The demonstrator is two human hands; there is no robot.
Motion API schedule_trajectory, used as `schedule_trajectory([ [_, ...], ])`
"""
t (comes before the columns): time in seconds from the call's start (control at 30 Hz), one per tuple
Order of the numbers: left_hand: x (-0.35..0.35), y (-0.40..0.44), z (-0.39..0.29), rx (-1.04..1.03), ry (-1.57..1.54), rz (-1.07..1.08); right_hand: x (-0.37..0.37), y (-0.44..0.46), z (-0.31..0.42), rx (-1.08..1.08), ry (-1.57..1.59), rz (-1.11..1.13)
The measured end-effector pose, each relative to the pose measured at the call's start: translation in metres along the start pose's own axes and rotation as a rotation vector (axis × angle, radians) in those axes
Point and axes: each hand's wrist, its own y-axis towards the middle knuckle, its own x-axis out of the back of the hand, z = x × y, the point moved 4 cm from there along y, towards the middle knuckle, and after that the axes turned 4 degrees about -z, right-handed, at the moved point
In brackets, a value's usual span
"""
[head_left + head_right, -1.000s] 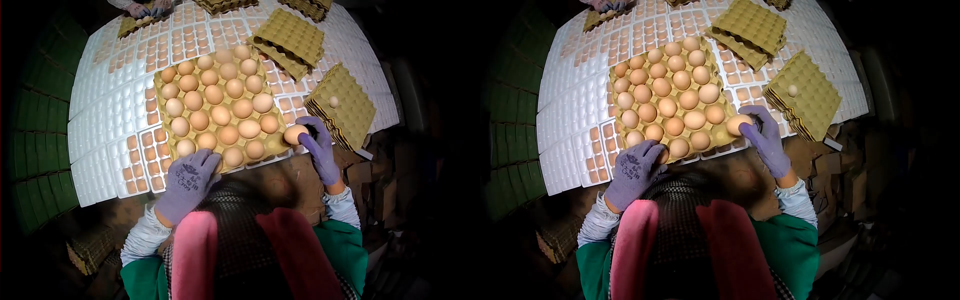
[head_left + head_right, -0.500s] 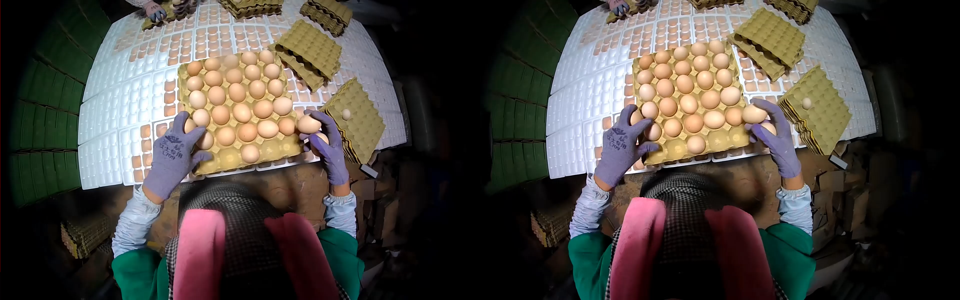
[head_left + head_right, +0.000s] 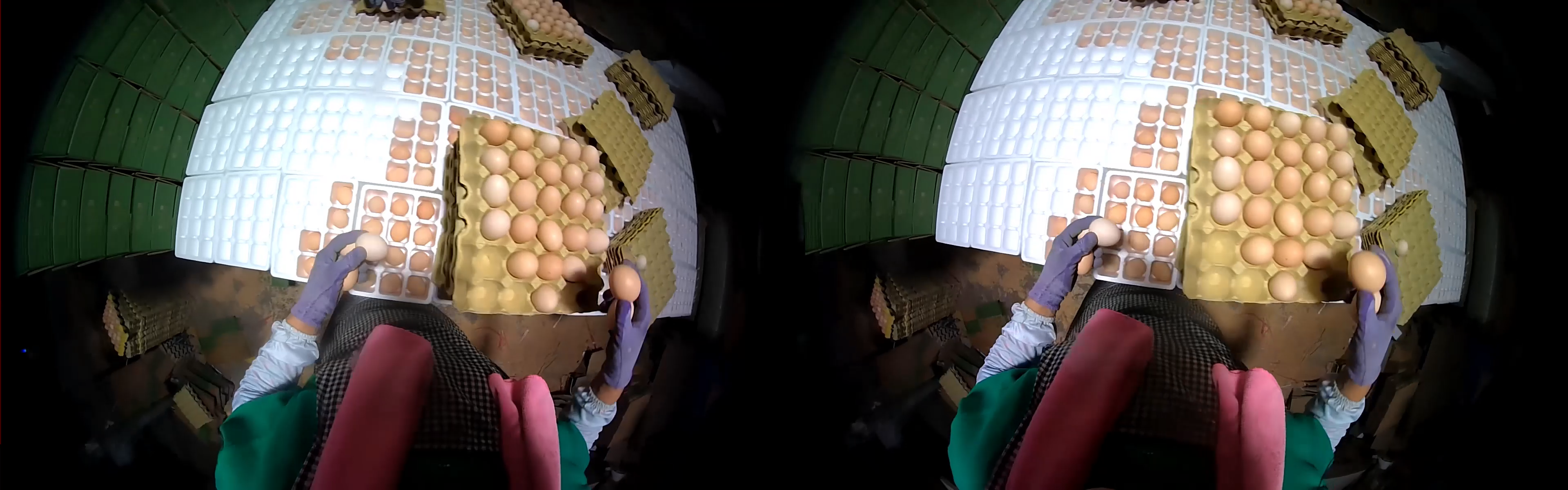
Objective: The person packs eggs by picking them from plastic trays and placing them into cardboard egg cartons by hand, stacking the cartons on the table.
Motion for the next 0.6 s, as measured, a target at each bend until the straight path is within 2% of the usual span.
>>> schedule_trajectory([
  [0.03,0.025,0.01,0.003,-0.009,0.02,-0.084,-0.026,-0.018,0.022,-0.074,0.122,0.031],
  [0.07,0.049,0.023,0.001,-0.019,0.038,-0.159,-0.069,-0.031,0.035,-0.033,0.219,0.184],
  [0.1,0.065,0.034,-0.012,-0.157,0.168,-0.255,-0.112,-0.044,0.049,-0.006,0.319,0.342],
  [0.13,0.086,0.049,-0.019,-0.307,0.394,-0.309,-0.157,-0.051,0.051,0.058,0.399,0.535],
  [0.2,0.102,0.074,-0.041,-0.57,0.96,-0.451,-0.244,-0.043,0.064,0.169,0.147,0.741],
  [0.23,0.103,0.089,-0.047,-0.478,0.93,-0.413,-0.281,-0.038,0.06,0.204,0.024,0.656],
  [0.27,0.109,0.106,-0.045,-0.474,0.92,-0.396,-0.314,-0.03,0.053,0.24,-0.099,0.572],
  [0.33,0.112,0.138,-0.027,-0.378,1.288,-0.122,-0.364,-0.002,0.029,0.149,-0.279,0.405],
  [0.4,0.113,0.137,-0.032,-0.376,1.295,-0.049,-0.398,0.028,-0.006,0.133,-0.435,0.235],
  [0.43,0.112,0.129,-0.034,-0.542,1.244,-0.035,-0.413,0.04,-0.017,0.123,-0.445,0.222],
  [0.47,0.111,0.119,-0.035,-0.706,1.184,-0.022,-0.423,0.051,-0.026,0.152,-0.603,0.186],
  [0.5,0.111,0.114,-0.03,-0.639,1.231,0.09,-0.43,0.06,-0.031,0.18,-0.764,0.15],
  [0.53,0.11,0.107,-0.029,-0.641,1.222,0.108,-0.433,0.067,-0.035,0.167,-0.776,0.142],
  [0.6,0.108,0.103,-0.017,-0.377,1.303,0.287,-0.445,0.077,-0.046,0.037,-0.815,0.393],
])
